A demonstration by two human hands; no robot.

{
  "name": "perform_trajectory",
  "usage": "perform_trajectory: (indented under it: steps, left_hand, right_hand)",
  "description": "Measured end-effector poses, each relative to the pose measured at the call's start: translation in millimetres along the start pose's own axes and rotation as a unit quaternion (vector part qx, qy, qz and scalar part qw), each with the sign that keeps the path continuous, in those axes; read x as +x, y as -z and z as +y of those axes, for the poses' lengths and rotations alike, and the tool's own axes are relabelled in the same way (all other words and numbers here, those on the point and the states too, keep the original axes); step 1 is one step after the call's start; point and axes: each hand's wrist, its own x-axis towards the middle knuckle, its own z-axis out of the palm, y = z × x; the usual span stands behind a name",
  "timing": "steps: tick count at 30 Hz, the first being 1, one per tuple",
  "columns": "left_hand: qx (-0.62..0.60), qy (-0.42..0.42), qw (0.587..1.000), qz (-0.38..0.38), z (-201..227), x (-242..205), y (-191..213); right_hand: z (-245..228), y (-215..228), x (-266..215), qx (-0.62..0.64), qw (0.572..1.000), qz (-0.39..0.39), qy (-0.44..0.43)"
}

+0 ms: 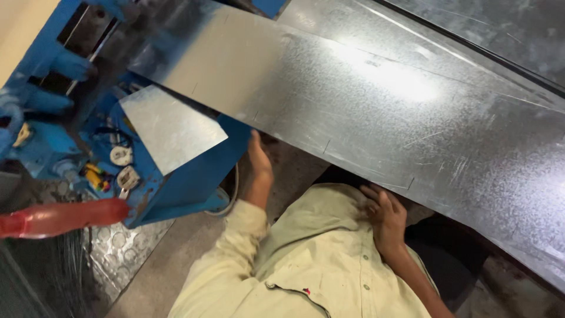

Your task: The person marks a large metal sheet with a white marker, creating a grid of rectangular outlines. They repeatedly draw lines and then lift the sheet to reveal the marked sections. The person works on a blue metal workbench in a workshop environment.

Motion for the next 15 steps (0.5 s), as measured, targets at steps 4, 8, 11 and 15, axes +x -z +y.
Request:
perform_trajectory:
  steps: [4, 8, 11, 15]
  left_hand:
    - [-0.01, -0.119, 0.987, 0.104, 36.3, 66.1, -8.9]
    - [-0.039, -0.191, 0.961, 0.195, 39.1, 74.5, -49.2]
    - [-0.138, -0.213, 0.947, 0.198, 42.3, 61.2, -71.1]
    - [-0.109, -0.145, 0.962, 0.206, 12.4, 29.3, -95.8]
  right_hand:
    - [15.5, -9.0, 32.1, 0.057, 0.996, 0.052, 0.055]
    - [19.8, -10.8, 35.5, 0.061, 0.991, 0.091, 0.082]
    - [7.0, -8.9, 27.6, 0.069, 0.989, 0.111, 0.07]
    - [-12.6, 19.0, 5.9, 0.072, 0.978, 0.153, 0.123]
